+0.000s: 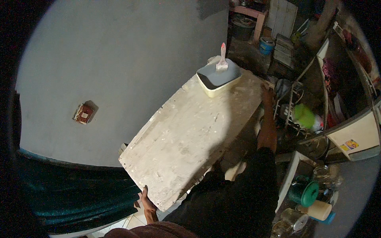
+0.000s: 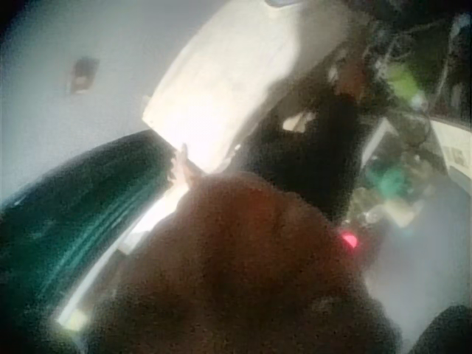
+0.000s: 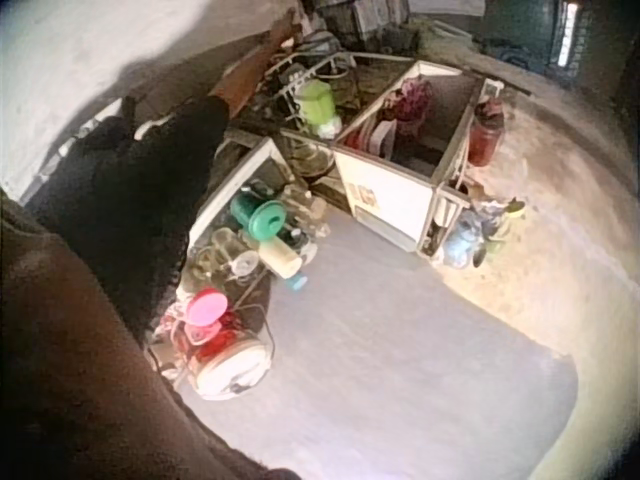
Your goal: The person paints a wall with a brush, dipping the brush into a container of gray paint held in one hand and applying it to the wall surface with the other.
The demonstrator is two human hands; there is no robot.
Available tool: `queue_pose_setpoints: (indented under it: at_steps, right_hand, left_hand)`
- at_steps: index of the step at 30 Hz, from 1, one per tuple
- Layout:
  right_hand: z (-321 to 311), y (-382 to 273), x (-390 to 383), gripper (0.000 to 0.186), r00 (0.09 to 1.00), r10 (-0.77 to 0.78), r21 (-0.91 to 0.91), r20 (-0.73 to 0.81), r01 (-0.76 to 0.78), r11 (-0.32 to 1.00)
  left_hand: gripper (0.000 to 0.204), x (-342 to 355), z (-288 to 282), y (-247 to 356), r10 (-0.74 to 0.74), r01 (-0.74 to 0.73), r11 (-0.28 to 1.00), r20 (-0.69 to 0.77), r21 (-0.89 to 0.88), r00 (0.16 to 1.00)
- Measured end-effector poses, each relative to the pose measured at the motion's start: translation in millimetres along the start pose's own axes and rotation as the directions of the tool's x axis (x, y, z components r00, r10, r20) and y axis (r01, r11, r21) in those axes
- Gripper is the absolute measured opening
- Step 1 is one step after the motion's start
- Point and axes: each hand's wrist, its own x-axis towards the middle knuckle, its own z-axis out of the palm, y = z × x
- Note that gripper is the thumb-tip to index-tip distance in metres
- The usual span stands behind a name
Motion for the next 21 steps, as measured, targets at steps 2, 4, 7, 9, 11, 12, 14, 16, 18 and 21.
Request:
queue_pose_setpoints:
  at_steps: [2,4,7,9,11,12,14,16,18,21]
  right_hand:
    - [6,-5,-19,0.102,0.992,-0.127,0.113,-0.006,0.127,0.985]
    - [3,-2,-19,0.101,0.991,-0.114,0.073,-0.064,0.118,0.990]
    - [-8,-2,-7,0.099,0.995,-0.081,-0.008,-0.050,0.081,0.997]
    - [-9,-7,-21,0.103,0.986,-0.148,0.155,0.079,0.134,0.979]
    - [-5,-11,-17,0.102,0.984,-0.173,0.075,0.034,0.170,0.983]
    - [-6,-7,-13,0.100,0.979,-0.203,-0.003,0.011,0.203,0.979]
    - [-9,3,5,0.096,0.974,-0.211,0.119,0.079,0.201,0.972]
    - [-3,-3,-7,0.096,0.951,-0.274,0.130,0.145,0.257,0.958]
    - [5,7,-14,0.076,0.983,-0.176,-0.029,-0.046,0.175,0.984]
    - [2,12,4,0.077,0.980,-0.190,0.115,0.055,0.183,0.976]
  left_hand:
    - [0.082,1,-1,-7,0.006,-0.005,1.000,0.037,-0.026,0.999]
    - [0.081,18,-15,-19,0.224,-0.176,0.948,-0.160,0.265,0.961]
    - [0.078,13,1,-16,0.210,-0.200,0.976,-0.118,0.090,0.970]
    - [0.066,14,4,-16,0.268,-0.243,0.960,-0.214,0.137,0.939]
    - [0.068,19,-2,-18,0.337,-0.270,0.922,-0.232,0.277,0.913]
    - [0.070,36,-40,-29,0.416,-0.308,0.875,-0.255,0.373,0.873]
    - [0.073,31,-41,-31,0.381,-0.293,0.899,-0.254,0.324,0.889]
    - [0.077,24,-26,-29,0.347,-0.269,0.919,-0.266,0.289,0.899]
    - [0.080,7,7,-20,0.268,-0.212,0.947,-0.234,0.240,0.935]
    - [0.085,16,0,-19,0.277,-0.189,0.908,-0.197,0.374,0.940]
